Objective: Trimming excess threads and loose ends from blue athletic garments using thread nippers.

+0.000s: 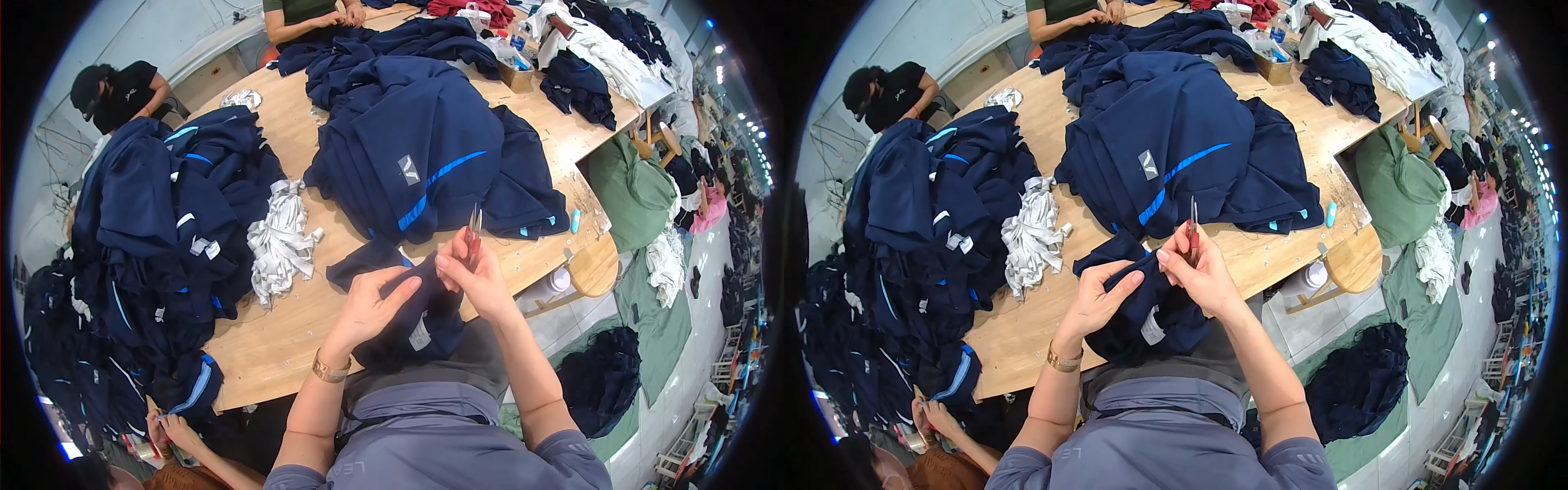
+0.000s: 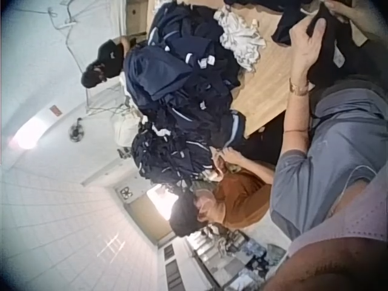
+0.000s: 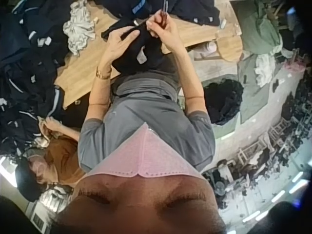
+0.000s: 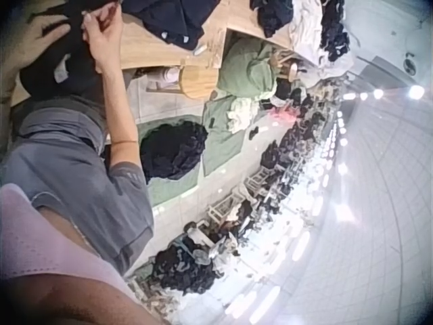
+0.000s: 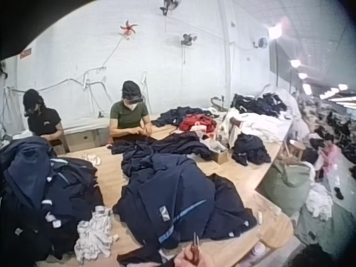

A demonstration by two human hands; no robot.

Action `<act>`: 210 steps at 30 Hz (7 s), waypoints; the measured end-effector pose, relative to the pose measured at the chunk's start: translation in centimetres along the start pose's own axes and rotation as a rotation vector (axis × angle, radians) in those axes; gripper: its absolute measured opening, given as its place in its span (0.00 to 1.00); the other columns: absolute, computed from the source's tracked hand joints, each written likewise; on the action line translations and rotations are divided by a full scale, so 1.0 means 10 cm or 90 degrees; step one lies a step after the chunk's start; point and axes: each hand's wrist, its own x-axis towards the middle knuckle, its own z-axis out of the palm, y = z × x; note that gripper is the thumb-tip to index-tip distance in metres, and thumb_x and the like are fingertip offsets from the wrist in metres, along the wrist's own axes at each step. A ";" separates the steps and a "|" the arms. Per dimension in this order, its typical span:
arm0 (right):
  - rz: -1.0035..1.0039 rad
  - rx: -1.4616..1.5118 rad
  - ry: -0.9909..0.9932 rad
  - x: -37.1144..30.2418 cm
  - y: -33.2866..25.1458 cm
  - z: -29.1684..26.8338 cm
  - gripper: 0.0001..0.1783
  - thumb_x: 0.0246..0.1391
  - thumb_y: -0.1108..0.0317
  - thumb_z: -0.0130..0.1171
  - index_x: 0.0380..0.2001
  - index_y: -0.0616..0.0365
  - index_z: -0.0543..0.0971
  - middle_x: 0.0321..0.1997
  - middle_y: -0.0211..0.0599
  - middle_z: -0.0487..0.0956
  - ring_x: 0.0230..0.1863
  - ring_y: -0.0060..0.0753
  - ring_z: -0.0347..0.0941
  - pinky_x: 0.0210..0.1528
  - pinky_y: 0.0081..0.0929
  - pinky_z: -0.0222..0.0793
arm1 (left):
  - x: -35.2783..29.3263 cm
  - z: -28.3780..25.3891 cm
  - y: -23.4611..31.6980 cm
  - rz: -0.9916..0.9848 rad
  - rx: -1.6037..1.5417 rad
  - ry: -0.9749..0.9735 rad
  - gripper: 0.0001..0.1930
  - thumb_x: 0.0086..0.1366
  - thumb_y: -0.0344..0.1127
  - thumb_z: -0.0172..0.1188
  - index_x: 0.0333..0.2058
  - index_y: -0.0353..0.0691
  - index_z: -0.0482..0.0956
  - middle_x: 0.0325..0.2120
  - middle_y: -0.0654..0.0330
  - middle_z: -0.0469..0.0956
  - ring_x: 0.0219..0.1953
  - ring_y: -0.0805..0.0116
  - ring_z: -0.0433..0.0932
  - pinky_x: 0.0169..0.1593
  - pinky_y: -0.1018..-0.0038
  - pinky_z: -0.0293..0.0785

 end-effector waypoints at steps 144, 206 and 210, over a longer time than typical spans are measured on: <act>-0.164 -0.433 0.268 0.18 0.66 -0.70 0.17 0.48 0.71 0.62 0.32 0.59 0.63 0.24 0.27 0.71 0.23 0.16 0.66 0.26 0.16 0.63 | -0.01 -0.20 -0.54 -0.127 -0.585 0.042 0.11 0.52 0.28 0.56 0.33 0.41 0.66 0.27 0.68 0.69 0.27 0.82 0.70 0.31 0.86 0.66; 0.207 0.111 -0.561 0.40 0.22 0.16 0.26 0.37 0.72 0.70 0.12 0.49 0.58 0.32 0.35 0.73 0.27 0.17 0.63 0.33 0.17 0.61 | -0.21 -0.71 0.51 0.460 0.337 0.541 0.18 0.37 0.17 0.59 0.31 0.38 0.82 0.16 0.64 0.70 0.18 0.73 0.64 0.23 0.81 0.61; 0.111 0.005 -0.493 0.19 0.18 0.42 0.27 0.38 0.73 0.70 0.12 0.51 0.57 0.28 0.29 0.68 0.29 0.17 0.59 0.33 0.17 0.57 | -0.04 -0.61 0.56 0.398 0.218 0.633 0.08 0.49 0.24 0.61 0.31 0.34 0.77 0.21 0.65 0.71 0.23 0.78 0.67 0.29 0.84 0.63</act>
